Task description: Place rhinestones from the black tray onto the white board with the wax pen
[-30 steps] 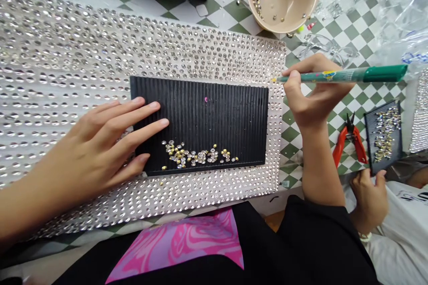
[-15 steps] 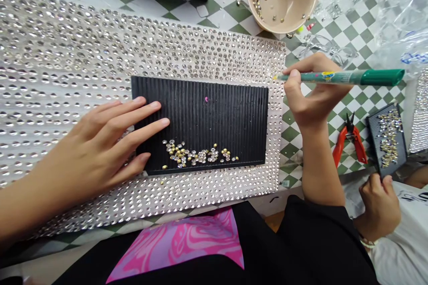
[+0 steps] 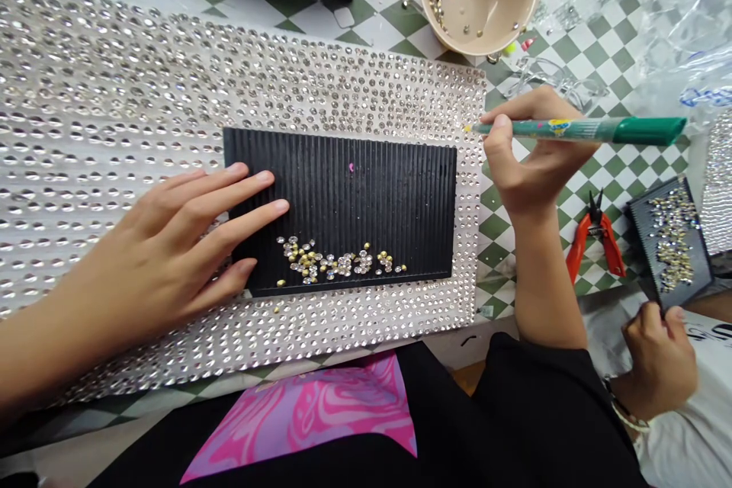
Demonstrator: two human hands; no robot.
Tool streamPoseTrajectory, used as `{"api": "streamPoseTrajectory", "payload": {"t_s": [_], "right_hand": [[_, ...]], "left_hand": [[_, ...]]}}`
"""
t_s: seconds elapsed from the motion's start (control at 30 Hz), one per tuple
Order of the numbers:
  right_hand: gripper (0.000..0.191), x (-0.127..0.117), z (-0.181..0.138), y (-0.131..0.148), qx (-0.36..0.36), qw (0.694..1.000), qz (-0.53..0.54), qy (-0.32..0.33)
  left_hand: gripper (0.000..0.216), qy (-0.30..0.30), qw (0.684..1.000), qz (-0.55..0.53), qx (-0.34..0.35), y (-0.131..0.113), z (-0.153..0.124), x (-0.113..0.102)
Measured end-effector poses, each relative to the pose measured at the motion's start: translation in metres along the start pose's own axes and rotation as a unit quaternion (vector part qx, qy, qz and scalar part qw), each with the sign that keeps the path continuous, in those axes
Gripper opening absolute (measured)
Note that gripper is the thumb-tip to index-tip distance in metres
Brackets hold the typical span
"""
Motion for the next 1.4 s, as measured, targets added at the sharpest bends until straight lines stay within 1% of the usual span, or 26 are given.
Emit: {"api": "streamPoseTrajectory", "payload": {"t_s": [0.13, 0.27, 0.4, 0.57, 0.7, 0.9, 1.07, 1.23, 1.4], "right_hand": [[0.011, -0.002, -0.001, -0.002, -0.008, 1.000, 0.001, -0.004], [0.015, -0.001, -0.002, -0.007, 0.015, 1.000, -0.020, 0.004], [0.014, 0.000, -0.002, -0.006, 0.012, 1.000, -0.004, -0.007], [0.015, 0.000, -0.001, -0.003, 0.022, 1.000, -0.022, 0.004], [0.015, 0.000, -0.001, -0.001, 0.012, 1.000, -0.021, 0.008], [0.014, 0.002, 0.002, 0.005, -0.009, 1.000, -0.023, 0.014], [0.015, 0.003, -0.001, 0.003, 0.015, 0.999, -0.047, 0.022], [0.015, 0.001, -0.003, -0.003, -0.005, 0.998, -0.060, 0.026], [0.018, 0.001, -0.002, -0.003, 0.016, 0.997, -0.072, 0.026]], "left_hand": [[0.082, 0.001, 1.000, 0.009, 0.003, 0.001, 0.000, 0.000], [0.082, -0.001, 1.000, 0.017, 0.002, 0.001, 0.001, 0.000], [0.084, 0.007, 1.000, 0.003, -0.004, 0.002, 0.002, -0.001], [0.081, -0.007, 1.000, 0.012, -0.002, 0.001, 0.001, 0.002], [0.080, -0.017, 1.000, 0.008, -0.007, 0.001, 0.001, 0.004], [0.082, -0.004, 1.000, 0.018, 0.002, 0.001, 0.000, 0.002], [0.082, 0.004, 1.000, 0.014, 0.006, 0.002, 0.000, 0.001], [0.085, 0.007, 1.000, -0.013, -0.002, 0.004, 0.001, 0.000], [0.083, 0.009, 1.000, 0.010, 0.003, 0.003, 0.000, 0.001]]}}
Point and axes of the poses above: each hand's wrist, its own z-axis towards the middle knuckle, its own x-axis out of the palm, y = z × x, the point moved 3 cm from there along z, towards the middle knuckle, and after that the axes turned 15 degrees about y, right-handed, at the moved point
